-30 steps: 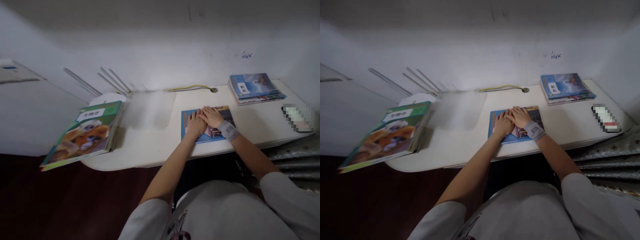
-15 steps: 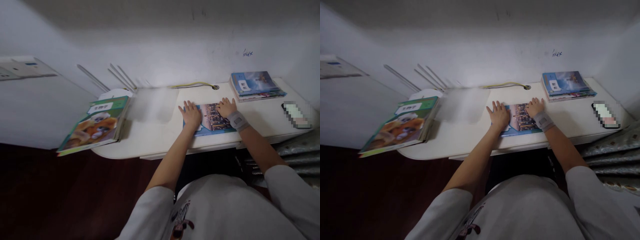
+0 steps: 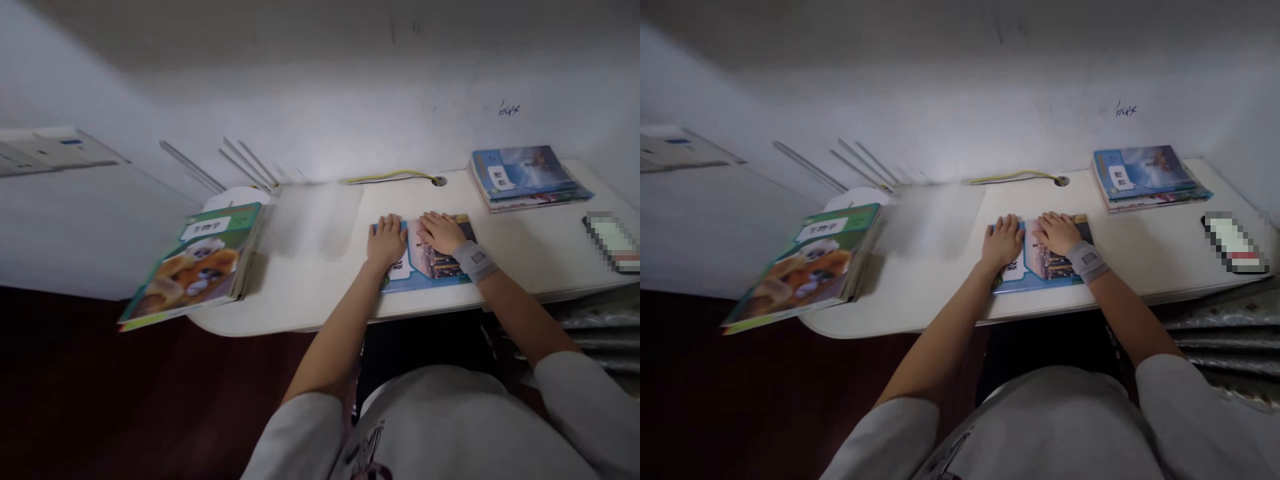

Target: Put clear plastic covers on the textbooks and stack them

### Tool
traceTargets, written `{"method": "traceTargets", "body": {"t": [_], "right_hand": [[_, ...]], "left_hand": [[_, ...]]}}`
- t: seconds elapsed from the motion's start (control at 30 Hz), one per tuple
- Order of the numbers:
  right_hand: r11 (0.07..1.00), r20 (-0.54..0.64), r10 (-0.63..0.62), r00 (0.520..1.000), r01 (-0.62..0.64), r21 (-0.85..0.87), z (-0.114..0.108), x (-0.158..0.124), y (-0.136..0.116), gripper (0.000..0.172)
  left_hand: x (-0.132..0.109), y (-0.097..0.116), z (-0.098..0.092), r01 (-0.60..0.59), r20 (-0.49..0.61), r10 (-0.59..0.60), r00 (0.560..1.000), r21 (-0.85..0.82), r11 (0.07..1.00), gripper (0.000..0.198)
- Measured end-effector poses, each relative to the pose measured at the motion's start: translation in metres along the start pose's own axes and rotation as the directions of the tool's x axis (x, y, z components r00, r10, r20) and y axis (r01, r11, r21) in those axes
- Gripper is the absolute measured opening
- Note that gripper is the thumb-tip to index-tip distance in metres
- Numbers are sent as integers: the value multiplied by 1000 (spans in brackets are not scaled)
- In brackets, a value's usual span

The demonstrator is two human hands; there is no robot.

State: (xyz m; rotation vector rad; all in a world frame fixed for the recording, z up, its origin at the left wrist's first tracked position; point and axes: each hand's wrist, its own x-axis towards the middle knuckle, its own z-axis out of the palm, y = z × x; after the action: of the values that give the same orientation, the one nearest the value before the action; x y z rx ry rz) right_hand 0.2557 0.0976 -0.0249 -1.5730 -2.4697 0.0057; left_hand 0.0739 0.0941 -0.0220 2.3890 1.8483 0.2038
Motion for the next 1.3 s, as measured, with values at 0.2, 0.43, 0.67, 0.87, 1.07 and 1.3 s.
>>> {"method": "traceTargets", "body": {"t": [0.2, 0.43, 0.67, 0.87, 1.07, 1.3], "right_hand": [[994, -21, 68, 997, -70, -85, -5, -9, 18, 54], [993, -46, 62, 997, -66, -93, -6, -10, 26, 45], [993, -86, 97, 992, -102, -55, -8, -9, 23, 40], [998, -96, 54, 994, -55, -5, -9, -4, 25, 41], [994, -109, -37, 993, 48, 101, -11, 0, 35, 42], [991, -139, -108, 984, 117, 64, -25, -3, 42, 40]], "left_hand": [[-10, -35, -3, 199, 4, -199, 980, -64, 978, 60], [-14, -32, -2, 255, -143, -272, 951, -131, 958, 49], [2, -53, -8, 187, -156, -416, 896, -716, 672, 36], [18, -60, -27, 54, 21, -120, 993, -957, 285, 75], [26, -72, -31, 224, 225, 70, 972, -974, 21, 64], [25, -80, -37, 251, 256, 32, 966, -962, 111, 44]]}}
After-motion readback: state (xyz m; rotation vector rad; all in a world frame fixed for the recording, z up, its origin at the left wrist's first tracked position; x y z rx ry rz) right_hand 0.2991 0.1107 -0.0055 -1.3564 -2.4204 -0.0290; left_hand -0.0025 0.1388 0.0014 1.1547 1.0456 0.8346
